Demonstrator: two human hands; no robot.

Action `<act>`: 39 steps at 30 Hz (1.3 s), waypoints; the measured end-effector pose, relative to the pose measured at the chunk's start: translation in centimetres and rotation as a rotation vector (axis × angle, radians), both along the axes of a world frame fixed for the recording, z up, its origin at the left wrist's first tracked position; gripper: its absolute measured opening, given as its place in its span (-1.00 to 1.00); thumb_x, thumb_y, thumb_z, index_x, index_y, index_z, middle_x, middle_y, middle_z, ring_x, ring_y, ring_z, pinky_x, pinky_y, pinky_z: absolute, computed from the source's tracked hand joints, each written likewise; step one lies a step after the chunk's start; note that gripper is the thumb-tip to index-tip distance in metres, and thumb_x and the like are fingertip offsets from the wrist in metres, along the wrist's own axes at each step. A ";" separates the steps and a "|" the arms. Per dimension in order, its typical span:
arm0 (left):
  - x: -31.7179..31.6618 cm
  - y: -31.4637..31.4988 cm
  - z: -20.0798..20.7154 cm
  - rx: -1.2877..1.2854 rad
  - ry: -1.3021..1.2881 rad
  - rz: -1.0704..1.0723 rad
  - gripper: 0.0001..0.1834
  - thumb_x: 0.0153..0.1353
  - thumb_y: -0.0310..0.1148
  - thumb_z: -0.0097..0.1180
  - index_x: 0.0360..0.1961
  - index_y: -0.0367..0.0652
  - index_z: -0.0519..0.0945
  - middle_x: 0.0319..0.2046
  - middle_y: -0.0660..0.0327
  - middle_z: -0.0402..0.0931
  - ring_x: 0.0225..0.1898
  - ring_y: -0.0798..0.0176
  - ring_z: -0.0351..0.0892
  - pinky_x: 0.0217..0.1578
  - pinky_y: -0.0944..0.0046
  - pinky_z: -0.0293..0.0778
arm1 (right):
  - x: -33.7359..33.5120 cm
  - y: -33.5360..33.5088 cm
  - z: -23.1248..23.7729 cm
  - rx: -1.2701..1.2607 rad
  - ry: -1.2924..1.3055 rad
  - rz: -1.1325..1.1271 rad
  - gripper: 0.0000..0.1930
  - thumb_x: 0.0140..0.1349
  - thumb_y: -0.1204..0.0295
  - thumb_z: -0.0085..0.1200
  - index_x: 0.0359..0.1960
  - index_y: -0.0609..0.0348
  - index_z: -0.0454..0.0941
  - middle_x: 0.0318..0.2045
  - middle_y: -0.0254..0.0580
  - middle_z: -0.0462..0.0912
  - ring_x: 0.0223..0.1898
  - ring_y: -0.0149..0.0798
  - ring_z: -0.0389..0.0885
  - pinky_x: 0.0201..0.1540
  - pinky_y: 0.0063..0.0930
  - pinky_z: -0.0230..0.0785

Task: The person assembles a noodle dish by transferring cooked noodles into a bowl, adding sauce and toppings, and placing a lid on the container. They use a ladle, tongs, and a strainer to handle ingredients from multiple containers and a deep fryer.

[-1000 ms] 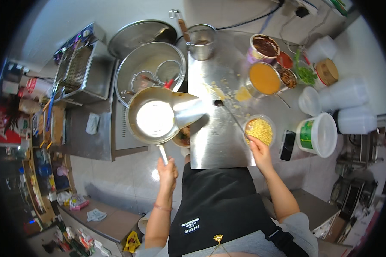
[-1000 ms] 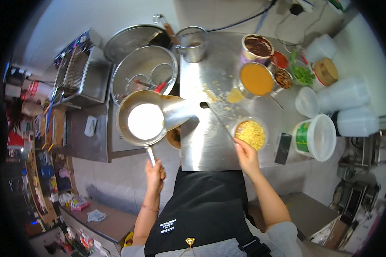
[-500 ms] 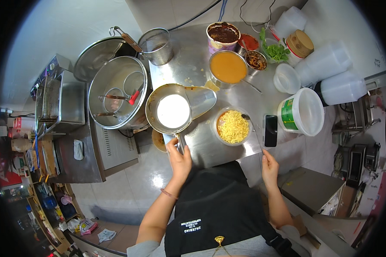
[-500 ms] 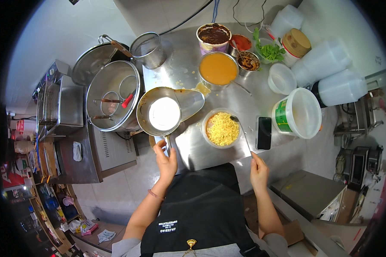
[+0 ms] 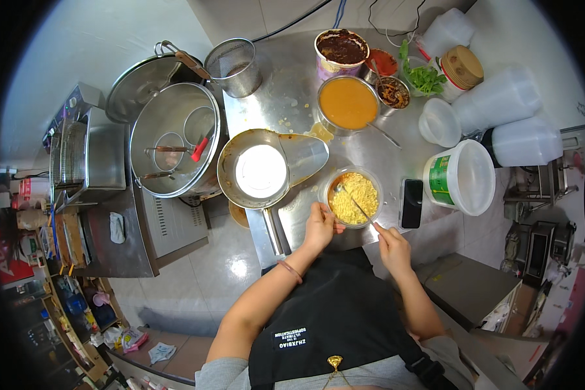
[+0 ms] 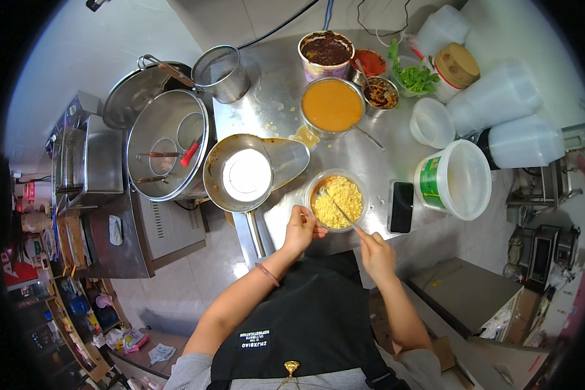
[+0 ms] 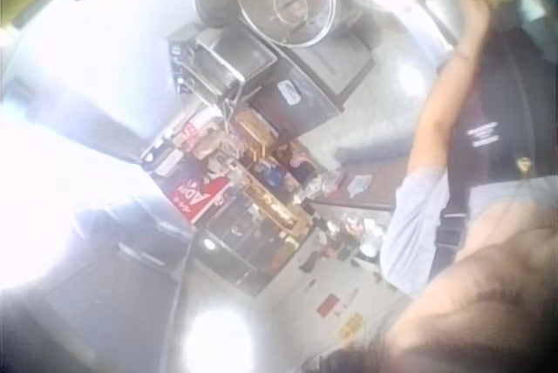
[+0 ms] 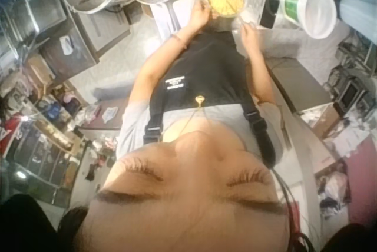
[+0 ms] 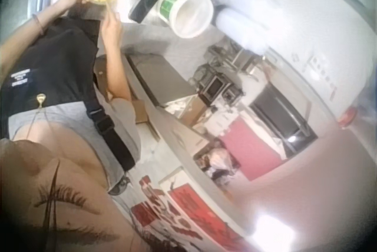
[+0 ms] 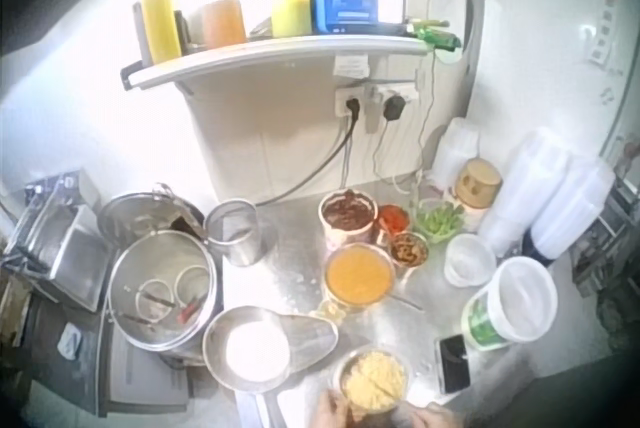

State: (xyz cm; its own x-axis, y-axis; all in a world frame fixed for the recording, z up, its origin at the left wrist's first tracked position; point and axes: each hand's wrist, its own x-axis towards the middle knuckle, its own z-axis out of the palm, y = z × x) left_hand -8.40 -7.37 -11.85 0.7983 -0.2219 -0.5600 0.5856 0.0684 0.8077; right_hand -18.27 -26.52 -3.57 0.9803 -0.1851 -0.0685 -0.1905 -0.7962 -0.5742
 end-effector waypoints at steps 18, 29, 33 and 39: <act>0.8 0.6 1.1 0.174 -0.135 0.015 -0.90 0.34 -0.61 -0.01 -0.20 -0.27 0.34 -0.45 0.17 0.45 -0.52 0.27 0.64 -0.54 0.32 0.61 | 5.3 -5.2 5.3 -0.414 0.155 0.511 -0.60 0.12 0.51 0.13 0.03 -0.13 0.62 -0.45 -0.28 0.39 -0.55 -0.17 0.52 -0.49 -0.27 0.36; 1.4 1.2 1.3 0.151 -0.084 -0.021 -0.91 0.34 -0.60 0.00 -0.20 -0.27 0.35 -0.51 0.20 0.44 -0.54 0.29 0.63 -0.56 0.33 0.59 | 4.4 -6.5 5.2 -0.131 0.068 0.430 -0.65 0.18 0.53 0.12 0.03 -0.01 0.63 -0.50 -0.24 0.39 -0.59 -0.15 0.46 -0.52 -0.32 0.31; 0.4 1.3 0.6 0.118 -0.031 0.091 -0.89 0.33 -0.58 0.03 -0.23 -0.28 0.34 -0.51 0.15 0.50 -0.55 0.28 0.65 -0.53 0.31 0.60 | 3.5 -6.3 4.4 0.167 0.042 0.191 -0.68 0.26 0.58 0.06 0.05 0.12 0.62 -0.52 -0.22 0.43 -0.59 -0.28 0.42 -0.49 -0.44 0.26; -0.1 1.7 1.2 -0.045 0.153 0.061 -0.92 0.39 -0.57 -0.05 -0.22 -0.24 0.30 -0.37 0.09 0.51 -0.41 0.19 0.68 -0.38 0.27 0.69 | 2.2 -3.6 -0.9 0.420 0.148 -0.188 -0.71 0.33 0.55 0.03 0.07 0.20 0.61 -0.52 -0.36 0.46 -0.54 -0.52 0.31 -0.47 -0.54 0.20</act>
State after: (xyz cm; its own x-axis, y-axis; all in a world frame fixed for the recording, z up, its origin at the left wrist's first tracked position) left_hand -8.46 -5.65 -10.67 0.7171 -0.2037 -0.6665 0.6953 0.1418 0.7046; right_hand -16.07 -30.11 -4.47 0.9065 -0.2848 -0.3117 -0.4130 -0.4448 -0.7947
